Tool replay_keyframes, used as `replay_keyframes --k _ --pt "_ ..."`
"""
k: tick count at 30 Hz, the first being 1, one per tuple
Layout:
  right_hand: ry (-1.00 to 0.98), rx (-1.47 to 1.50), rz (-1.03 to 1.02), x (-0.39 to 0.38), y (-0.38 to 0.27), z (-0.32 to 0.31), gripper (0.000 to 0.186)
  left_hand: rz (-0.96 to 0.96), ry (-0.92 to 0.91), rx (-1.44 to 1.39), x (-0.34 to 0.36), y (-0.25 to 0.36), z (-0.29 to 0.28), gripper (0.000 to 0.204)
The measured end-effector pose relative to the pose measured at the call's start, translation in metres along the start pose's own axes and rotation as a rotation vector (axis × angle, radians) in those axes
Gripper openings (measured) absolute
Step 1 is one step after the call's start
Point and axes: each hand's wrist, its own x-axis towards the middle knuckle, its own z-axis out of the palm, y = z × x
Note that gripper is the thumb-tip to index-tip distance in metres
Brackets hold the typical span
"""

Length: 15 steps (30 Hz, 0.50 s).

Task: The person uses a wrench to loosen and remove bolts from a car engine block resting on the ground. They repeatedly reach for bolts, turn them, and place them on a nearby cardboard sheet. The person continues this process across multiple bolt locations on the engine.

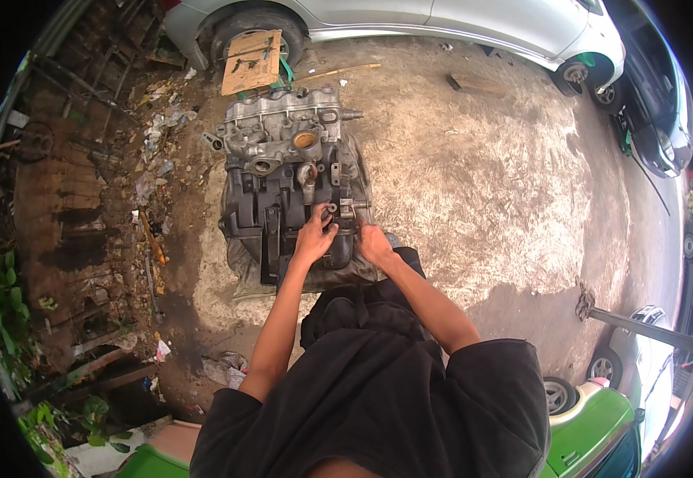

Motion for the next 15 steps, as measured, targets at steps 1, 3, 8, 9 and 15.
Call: replay_keyframes --k 1,3,8,9,15 --pt "0.006 0.014 -0.004 0.001 -0.004 -0.002 0.042 -0.034 -0.030 -0.007 0.000 0.002 -0.002 0.055" --pt "-0.017 -0.020 -0.020 0.004 -0.012 -0.006 0.037 -0.065 -0.061 -0.017 -0.001 0.007 -0.004 0.052" --pt "-0.217 -0.048 0.093 0.042 -0.034 -0.042 0.033 -0.028 -0.017 -0.054 -0.004 0.007 -0.005 0.056" --pt "-0.286 -0.001 0.163 0.054 -0.038 -0.051 0.031 0.012 0.017 -0.062 -0.004 0.006 -0.003 0.057" --pt "-0.542 0.203 0.364 0.099 -0.052 -0.074 0.025 0.066 0.066 -0.090 -0.005 0.002 0.000 0.061"
